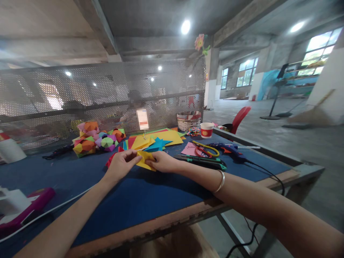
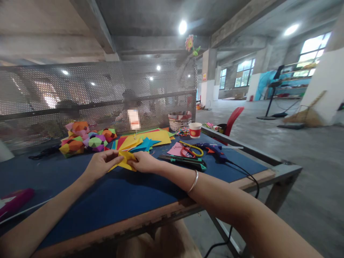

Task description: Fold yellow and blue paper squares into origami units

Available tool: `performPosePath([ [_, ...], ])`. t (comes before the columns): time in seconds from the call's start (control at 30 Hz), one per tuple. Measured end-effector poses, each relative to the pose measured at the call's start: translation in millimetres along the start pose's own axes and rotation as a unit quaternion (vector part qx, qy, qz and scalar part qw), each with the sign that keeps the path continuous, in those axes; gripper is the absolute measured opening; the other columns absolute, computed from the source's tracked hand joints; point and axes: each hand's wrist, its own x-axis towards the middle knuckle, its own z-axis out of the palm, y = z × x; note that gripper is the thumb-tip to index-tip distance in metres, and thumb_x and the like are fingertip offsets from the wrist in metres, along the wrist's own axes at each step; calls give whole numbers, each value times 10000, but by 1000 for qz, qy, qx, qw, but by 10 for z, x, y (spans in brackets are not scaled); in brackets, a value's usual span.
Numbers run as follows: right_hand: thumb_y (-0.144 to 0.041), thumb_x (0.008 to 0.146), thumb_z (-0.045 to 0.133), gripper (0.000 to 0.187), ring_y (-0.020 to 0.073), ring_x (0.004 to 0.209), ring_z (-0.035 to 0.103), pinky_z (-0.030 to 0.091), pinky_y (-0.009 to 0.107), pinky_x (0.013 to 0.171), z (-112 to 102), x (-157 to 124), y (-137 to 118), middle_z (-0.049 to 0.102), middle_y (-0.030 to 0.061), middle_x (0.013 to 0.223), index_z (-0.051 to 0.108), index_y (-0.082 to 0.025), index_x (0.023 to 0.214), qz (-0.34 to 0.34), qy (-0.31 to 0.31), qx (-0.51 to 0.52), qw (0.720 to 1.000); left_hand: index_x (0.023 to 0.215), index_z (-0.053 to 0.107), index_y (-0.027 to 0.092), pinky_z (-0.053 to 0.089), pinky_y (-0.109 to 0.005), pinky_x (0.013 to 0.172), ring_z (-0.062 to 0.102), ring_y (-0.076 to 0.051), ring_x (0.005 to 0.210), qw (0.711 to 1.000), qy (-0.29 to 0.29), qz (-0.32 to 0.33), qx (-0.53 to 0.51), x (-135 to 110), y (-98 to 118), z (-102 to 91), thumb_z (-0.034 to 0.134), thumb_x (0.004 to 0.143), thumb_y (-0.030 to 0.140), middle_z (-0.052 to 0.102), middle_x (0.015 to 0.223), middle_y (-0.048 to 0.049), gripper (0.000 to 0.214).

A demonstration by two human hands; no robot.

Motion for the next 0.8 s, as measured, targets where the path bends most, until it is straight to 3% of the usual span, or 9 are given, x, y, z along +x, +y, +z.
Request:
performPosePath([
  [0.8,-362,1005,651,323,231,1036,684,600,426,878,10,13,54,667,87,1232,639,-155,1252,-21,23,9,999,1088,664,147,596,-346,747,684,-165,825,997,6,16,70,-24,-45,19,631,993,425,696,990,-32,296],
])
